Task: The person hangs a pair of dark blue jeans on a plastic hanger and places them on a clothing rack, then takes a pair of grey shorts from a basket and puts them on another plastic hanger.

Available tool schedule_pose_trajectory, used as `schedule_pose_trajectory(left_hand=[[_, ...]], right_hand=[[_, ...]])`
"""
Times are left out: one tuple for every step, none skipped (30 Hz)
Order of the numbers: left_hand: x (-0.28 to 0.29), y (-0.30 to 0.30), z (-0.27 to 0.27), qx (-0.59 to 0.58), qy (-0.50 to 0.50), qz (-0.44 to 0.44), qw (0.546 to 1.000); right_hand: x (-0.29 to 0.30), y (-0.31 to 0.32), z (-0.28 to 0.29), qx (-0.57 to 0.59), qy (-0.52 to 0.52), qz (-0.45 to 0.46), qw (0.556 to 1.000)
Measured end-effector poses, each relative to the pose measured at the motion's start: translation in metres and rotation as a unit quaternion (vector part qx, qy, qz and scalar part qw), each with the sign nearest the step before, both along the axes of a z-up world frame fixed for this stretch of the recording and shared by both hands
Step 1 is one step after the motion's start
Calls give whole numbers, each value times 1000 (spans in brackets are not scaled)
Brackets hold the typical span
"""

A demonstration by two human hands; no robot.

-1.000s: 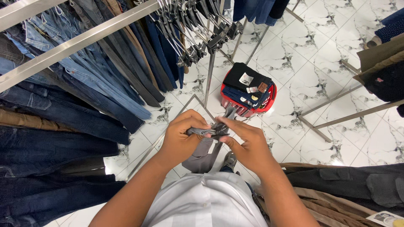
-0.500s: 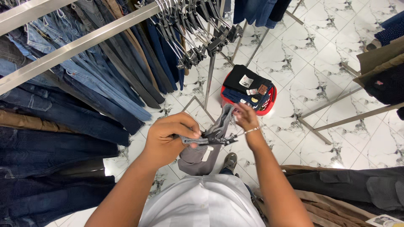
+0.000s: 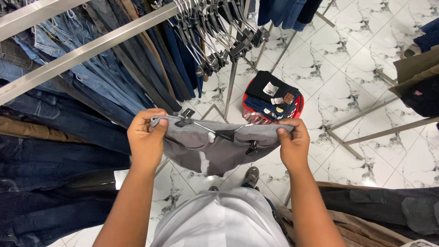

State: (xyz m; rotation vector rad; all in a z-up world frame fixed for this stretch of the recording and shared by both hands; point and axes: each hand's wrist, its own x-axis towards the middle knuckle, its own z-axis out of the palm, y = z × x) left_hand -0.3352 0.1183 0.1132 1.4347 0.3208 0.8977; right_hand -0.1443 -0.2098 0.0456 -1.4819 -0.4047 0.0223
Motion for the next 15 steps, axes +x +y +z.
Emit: schedule_pose_trajectory(left_hand=[[0,3,-3,7,20,12,1000],[0,11,-8,7,19,13,1000],[0,19,-13,14,64,2,998],[-1,26,-18,21,112,-10,993],[-4,32,-22,20,111,-10,994],[-6,37,-25,33,148,-33,988],[-9,42,-29,46,185,-57,980],[-11,46,-39,46,185,-58,980],[-13,49,-48,39,202,-83,975],[-12,54,-56,35,216,-108,970],[-11,51,-53,37,213,-110,970],[-13,46,-50,50,234,-119,963],[-16,41,-48,64,255,-129,956],[-14,29,-42,63,256,-131,956],[-12,16,-36,153,242,-98,953]], right_hand=[[-1,0,7,-6,-25,8,1000],[-5,3,15,-6,-27,9,1000],[-8,5,23,-13,-47,21,999],[-13,6,31,-20,-67,34,997],[-16,8,38,-20,-67,34,997],[-19,10,44,-32,-86,43,995],[-23,12,52,-44,-105,53,992],[-27,12,57,-45,-105,51,992],[-30,11,62,-65,-110,64,990],[-31,12,69,-85,-119,77,986],[-34,15,79,-84,-121,75,986],[-39,17,88,-108,-134,81,982],[-44,19,96,-132,-146,88,977],[-46,21,102,-133,-145,87,977],[-49,23,107,-142,-165,100,971]])
